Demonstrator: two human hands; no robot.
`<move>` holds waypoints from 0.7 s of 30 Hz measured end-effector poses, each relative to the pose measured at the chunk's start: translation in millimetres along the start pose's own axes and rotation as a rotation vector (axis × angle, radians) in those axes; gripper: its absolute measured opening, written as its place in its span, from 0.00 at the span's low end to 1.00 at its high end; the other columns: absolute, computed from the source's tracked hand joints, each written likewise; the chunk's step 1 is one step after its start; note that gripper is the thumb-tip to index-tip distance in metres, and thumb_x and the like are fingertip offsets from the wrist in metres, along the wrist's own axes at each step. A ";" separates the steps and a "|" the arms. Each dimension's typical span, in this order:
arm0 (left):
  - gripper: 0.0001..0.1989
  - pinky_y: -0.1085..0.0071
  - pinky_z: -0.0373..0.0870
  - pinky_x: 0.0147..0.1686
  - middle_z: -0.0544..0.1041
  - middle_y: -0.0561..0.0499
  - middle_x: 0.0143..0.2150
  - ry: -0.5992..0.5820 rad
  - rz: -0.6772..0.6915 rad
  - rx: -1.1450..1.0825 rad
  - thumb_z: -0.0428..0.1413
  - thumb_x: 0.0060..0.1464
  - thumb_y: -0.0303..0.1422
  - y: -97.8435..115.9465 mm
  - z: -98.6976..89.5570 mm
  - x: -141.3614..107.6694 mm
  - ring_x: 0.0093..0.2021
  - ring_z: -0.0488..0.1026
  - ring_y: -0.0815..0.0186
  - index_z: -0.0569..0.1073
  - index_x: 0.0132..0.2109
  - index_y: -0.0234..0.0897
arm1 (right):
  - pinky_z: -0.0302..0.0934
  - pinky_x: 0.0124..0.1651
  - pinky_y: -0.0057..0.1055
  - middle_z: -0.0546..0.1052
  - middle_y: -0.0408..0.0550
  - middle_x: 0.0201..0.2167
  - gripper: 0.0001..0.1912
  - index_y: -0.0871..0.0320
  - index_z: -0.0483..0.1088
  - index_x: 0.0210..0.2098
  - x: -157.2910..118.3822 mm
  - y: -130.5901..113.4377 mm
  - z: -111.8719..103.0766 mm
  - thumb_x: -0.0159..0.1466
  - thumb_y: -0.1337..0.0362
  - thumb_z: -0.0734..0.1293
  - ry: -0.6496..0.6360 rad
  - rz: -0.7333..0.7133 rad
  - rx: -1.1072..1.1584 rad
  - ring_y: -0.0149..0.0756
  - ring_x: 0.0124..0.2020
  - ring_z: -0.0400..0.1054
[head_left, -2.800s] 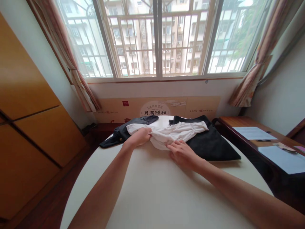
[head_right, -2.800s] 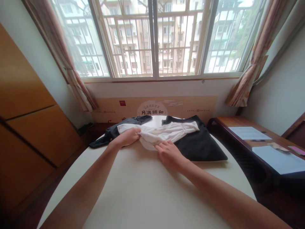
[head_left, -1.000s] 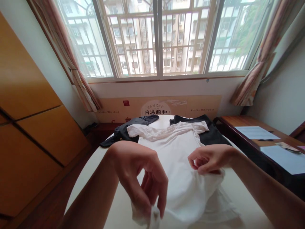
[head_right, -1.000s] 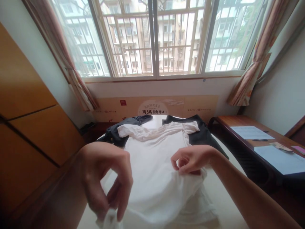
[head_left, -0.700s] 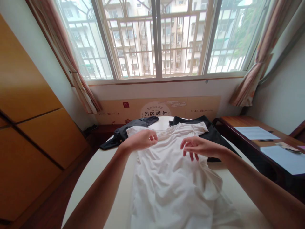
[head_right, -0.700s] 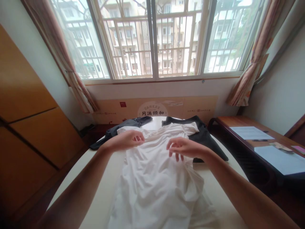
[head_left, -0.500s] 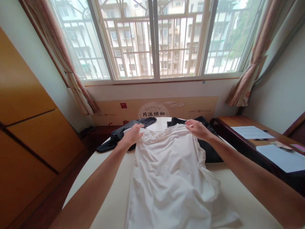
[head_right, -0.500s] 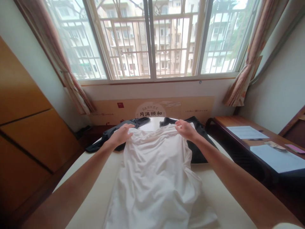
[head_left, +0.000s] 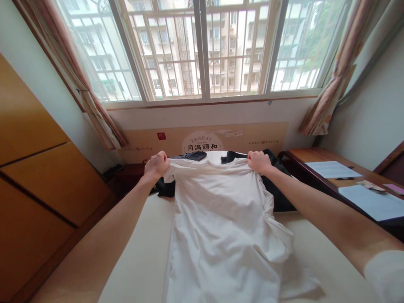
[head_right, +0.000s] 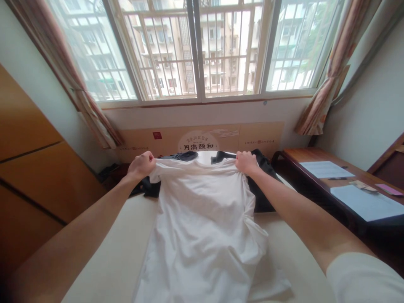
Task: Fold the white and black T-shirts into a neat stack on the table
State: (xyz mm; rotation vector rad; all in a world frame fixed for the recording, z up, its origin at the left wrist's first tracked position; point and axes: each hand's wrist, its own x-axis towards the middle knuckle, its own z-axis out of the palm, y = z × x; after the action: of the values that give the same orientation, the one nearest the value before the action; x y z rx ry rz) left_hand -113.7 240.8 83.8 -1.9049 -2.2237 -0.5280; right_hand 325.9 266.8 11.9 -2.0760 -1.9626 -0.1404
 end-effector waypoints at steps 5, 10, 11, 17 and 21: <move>0.10 0.56 0.74 0.48 0.82 0.35 0.50 -0.018 -0.168 -0.068 0.54 0.60 0.35 -14.0 -1.3 12.9 0.52 0.79 0.43 0.76 0.45 0.39 | 0.61 0.54 0.46 0.81 0.60 0.49 0.15 0.56 0.71 0.52 14.6 -1.2 -4.4 0.74 0.62 0.56 0.035 0.124 0.131 0.54 0.52 0.74; 0.14 0.54 0.73 0.49 0.80 0.29 0.54 -0.052 -0.215 -0.148 0.49 0.65 0.32 -12.8 18.4 22.5 0.55 0.78 0.42 0.74 0.52 0.34 | 0.64 0.53 0.46 0.80 0.63 0.52 0.13 0.57 0.70 0.53 31.2 -8.9 0.8 0.75 0.62 0.58 0.018 0.150 0.146 0.55 0.54 0.74; 0.15 0.54 0.73 0.49 0.79 0.27 0.55 -0.046 -0.228 -0.162 0.48 0.66 0.32 -10.8 22.6 24.6 0.55 0.78 0.42 0.73 0.55 0.33 | 0.64 0.53 0.46 0.79 0.63 0.53 0.13 0.58 0.70 0.53 34.3 -10.8 2.1 0.75 0.63 0.58 0.008 0.154 0.142 0.55 0.55 0.74; 0.18 0.55 0.72 0.49 0.79 0.28 0.56 0.001 -0.249 -0.209 0.45 0.69 0.34 -2.7 33.1 42.4 0.54 0.78 0.43 0.71 0.59 0.33 | 0.65 0.55 0.45 0.77 0.64 0.55 0.15 0.57 0.69 0.56 46.6 -11.6 5.5 0.76 0.63 0.57 -0.023 0.170 0.109 0.53 0.56 0.73; 0.24 0.50 0.71 0.53 0.77 0.24 0.57 0.013 -0.250 -0.074 0.47 0.68 0.41 -10.1 33.9 51.6 0.58 0.76 0.39 0.70 0.60 0.27 | 0.61 0.60 0.51 0.77 0.66 0.56 0.23 0.60 0.70 0.58 41.9 -5.1 10.1 0.74 0.50 0.61 -0.097 0.165 0.085 0.57 0.60 0.70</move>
State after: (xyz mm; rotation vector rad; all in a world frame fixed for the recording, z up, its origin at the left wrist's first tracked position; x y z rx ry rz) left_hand -129.0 299.6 69.0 -1.6585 -2.4823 -0.6656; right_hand 322.7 310.1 13.9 -2.2152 -1.8052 0.0771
